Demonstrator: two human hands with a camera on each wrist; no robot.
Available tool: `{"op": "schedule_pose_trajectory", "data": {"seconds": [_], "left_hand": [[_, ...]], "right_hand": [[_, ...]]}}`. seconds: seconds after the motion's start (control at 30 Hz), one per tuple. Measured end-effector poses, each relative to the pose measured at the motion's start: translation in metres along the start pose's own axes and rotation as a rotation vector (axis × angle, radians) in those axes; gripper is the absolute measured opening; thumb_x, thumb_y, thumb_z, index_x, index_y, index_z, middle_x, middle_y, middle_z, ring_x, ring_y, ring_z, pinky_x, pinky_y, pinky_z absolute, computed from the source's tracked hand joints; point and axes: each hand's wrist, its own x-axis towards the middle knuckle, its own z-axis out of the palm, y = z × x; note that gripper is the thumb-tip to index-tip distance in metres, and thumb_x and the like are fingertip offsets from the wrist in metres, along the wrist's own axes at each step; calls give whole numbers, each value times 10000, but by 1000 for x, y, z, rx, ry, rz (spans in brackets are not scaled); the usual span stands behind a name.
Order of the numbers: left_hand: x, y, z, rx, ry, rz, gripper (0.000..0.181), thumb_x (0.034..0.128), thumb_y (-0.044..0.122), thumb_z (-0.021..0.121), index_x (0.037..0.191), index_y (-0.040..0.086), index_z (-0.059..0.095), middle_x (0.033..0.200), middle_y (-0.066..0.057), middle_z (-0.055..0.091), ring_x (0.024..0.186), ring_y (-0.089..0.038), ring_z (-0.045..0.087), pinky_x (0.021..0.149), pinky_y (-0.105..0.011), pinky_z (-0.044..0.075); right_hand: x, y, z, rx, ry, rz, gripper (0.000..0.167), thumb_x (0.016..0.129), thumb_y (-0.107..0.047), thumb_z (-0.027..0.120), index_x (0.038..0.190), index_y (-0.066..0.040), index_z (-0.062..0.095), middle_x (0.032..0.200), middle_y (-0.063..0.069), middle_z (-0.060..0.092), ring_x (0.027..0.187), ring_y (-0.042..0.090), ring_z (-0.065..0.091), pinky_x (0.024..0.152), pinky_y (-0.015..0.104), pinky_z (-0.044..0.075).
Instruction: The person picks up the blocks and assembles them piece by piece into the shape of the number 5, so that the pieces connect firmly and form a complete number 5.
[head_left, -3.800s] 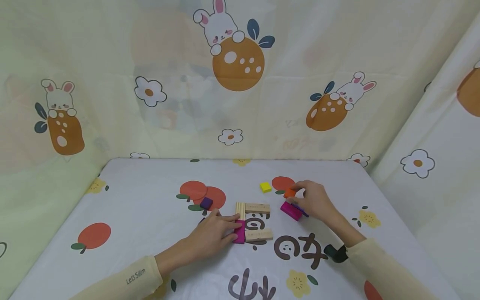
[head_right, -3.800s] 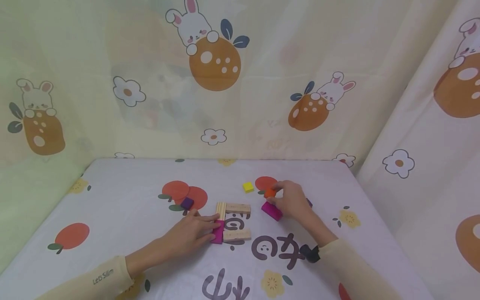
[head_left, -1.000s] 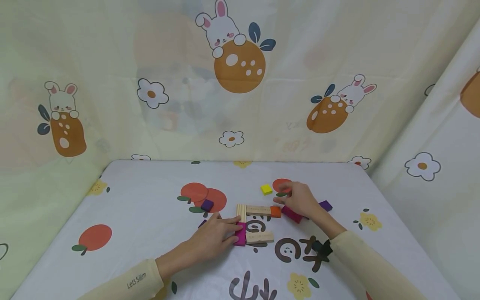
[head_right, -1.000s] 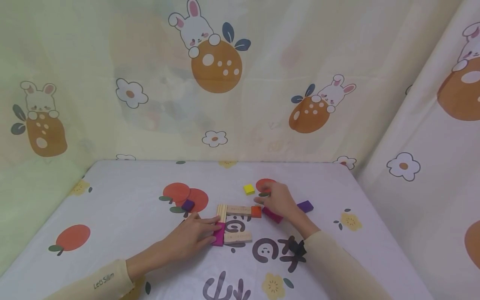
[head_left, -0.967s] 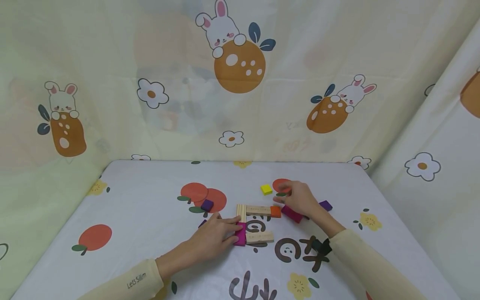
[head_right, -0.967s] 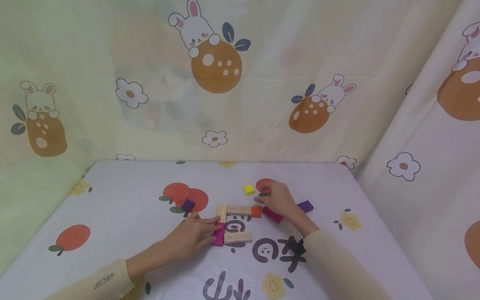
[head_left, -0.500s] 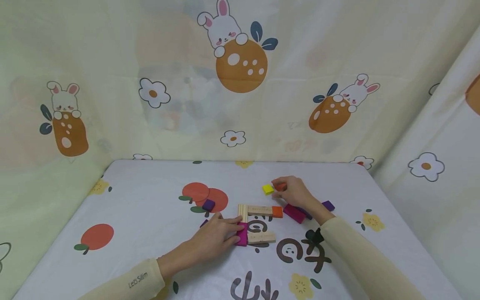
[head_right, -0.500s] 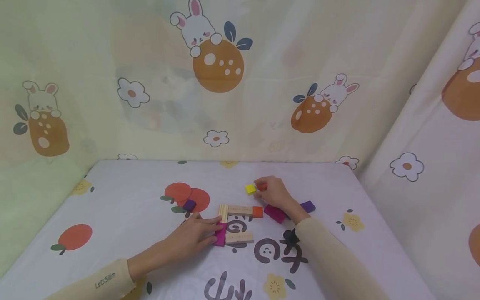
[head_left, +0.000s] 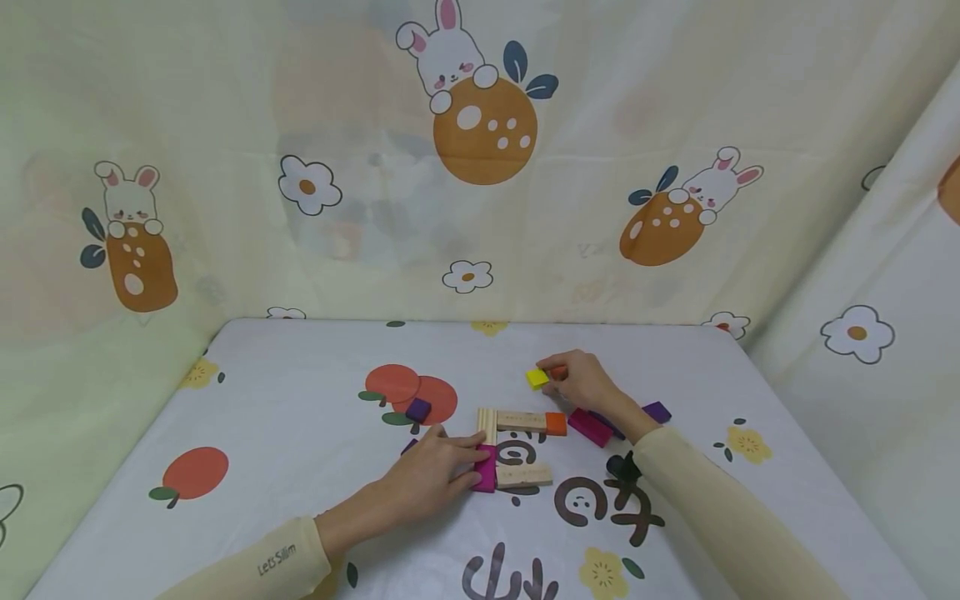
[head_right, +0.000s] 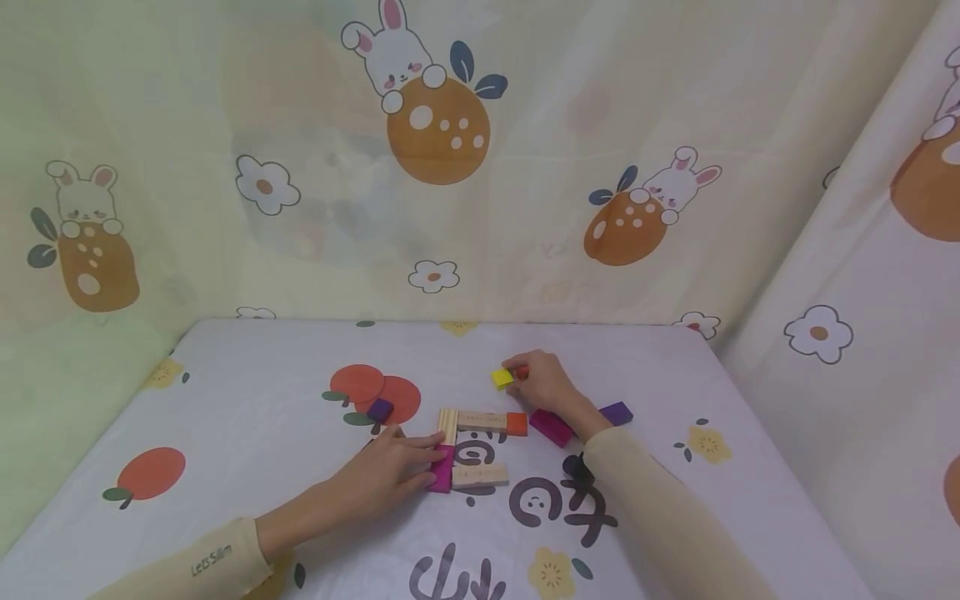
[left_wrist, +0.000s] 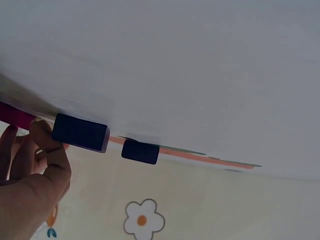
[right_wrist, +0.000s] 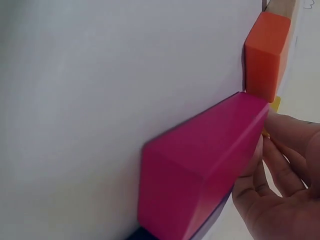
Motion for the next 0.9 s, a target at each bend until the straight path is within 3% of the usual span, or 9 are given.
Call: {"op": "schedule_pose_trajectory", "data": {"seconds": [0.3,0.63,0.8,0.9], "left_hand": [[1,1,0,13,20,35,397,981,262,764,1366,170,730,1519,-34,635,967,-119,526,782,-234,358],[1,2,0,25,26,43,397,983,265,764,1365,166,730,1517,-39,636,1011,-147,572,799,-243,360],[2,0,1,30,31,54,396,982,258,765,1363,158,732,1510,-48,641,1174,-226,659,818,-258,365],[1,0,1,30,33,56,396,983,257,763,1365,155,731,1512,-52,639,1168,-228,660,817,-259,364]], "right_hand": [[-1,0,-1,-9,19,-47,370,958,-73,754,1327,-52,736,1317,195,730,1175,350,671,1051,529,555],[-4,2,-5,4,30,-42,328,948,-116,791,1268,-54,755,1233,168,754,1095,313,679,1020,483,576],[-10,-1,-9,7,48,-38,348,944,-156,806,1274,-64,747,1197,152,754,1050,285,666,978,451,583],[-14,-3,-12,-6,66,-47,351,940,-173,815,1269,-72,749,1156,130,755,999,256,647,920,411,578]]}}
